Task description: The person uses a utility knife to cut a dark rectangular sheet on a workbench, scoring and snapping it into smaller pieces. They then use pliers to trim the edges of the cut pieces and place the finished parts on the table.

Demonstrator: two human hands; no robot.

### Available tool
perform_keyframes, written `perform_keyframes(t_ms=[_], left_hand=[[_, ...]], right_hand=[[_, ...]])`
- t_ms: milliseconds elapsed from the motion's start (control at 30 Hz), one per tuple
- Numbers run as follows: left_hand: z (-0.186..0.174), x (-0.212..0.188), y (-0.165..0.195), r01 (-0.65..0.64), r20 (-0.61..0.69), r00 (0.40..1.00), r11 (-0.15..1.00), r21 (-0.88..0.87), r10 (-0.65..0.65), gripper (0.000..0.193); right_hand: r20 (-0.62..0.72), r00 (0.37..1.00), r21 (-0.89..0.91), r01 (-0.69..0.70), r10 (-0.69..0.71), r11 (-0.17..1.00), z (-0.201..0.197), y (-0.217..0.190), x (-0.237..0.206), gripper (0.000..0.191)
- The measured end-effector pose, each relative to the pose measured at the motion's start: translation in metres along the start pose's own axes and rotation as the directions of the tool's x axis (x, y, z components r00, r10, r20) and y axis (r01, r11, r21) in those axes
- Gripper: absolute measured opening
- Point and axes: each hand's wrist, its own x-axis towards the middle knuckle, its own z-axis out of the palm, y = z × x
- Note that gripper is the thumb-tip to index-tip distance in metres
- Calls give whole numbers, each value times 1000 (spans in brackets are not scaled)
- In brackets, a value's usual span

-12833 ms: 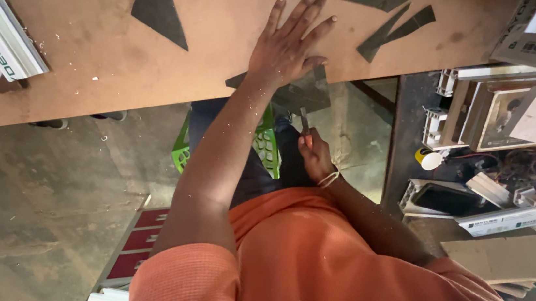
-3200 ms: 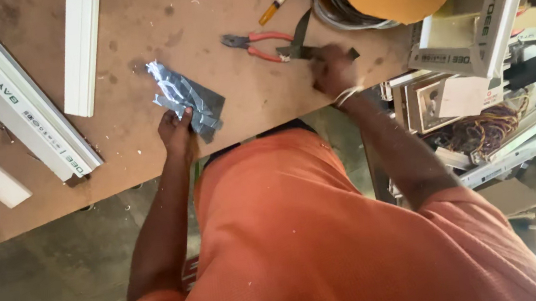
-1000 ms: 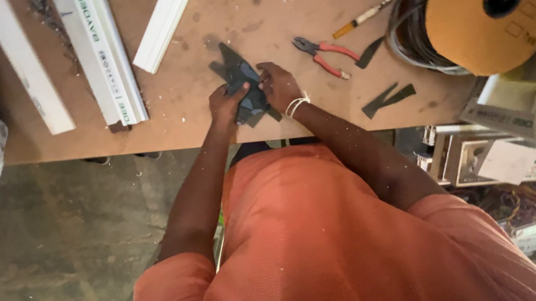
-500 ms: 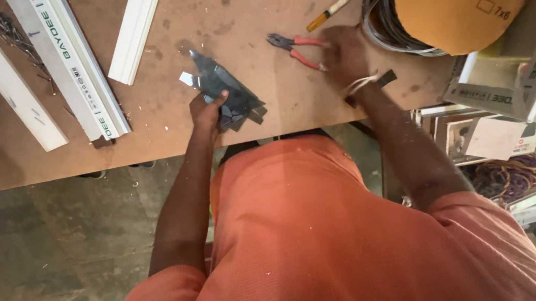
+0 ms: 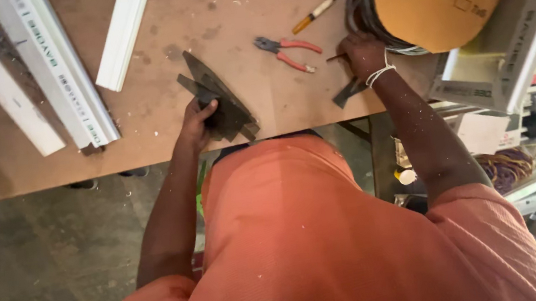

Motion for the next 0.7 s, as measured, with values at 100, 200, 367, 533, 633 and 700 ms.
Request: perform_keyframes(t_ms=[100, 200, 367, 533, 633, 700], left_hand=[[2, 1, -4, -11, 3, 1000, 1000, 18, 11, 39], [1, 0, -7, 3, -7, 1000, 1000, 15, -3, 40], [-4, -7, -12, 29, -34, 999, 999, 16, -28, 39], [-7, -15, -9, 4, -85, 996, 1000, 23, -2, 43], [-8, -18, -9, -16, -116, 993, 1000, 25, 19, 44], [-8, -20, -11, -35, -143, 989, 999, 29, 39, 45]], right_hand=[[105, 994, 52, 27, -32, 998, -8, 11, -14, 22], [344, 935, 133, 37, -81, 990, -8, 12, -29, 21], [176, 956, 193, 200, -234, 961, -9, 5, -44, 28], [239, 914, 18, 333, -327, 943, -18, 3, -54, 46], [219, 909, -39, 371, -354, 928, -19, 3, -61, 43], [232, 909, -31, 362, -346, 932, -17, 5, -63, 43]])
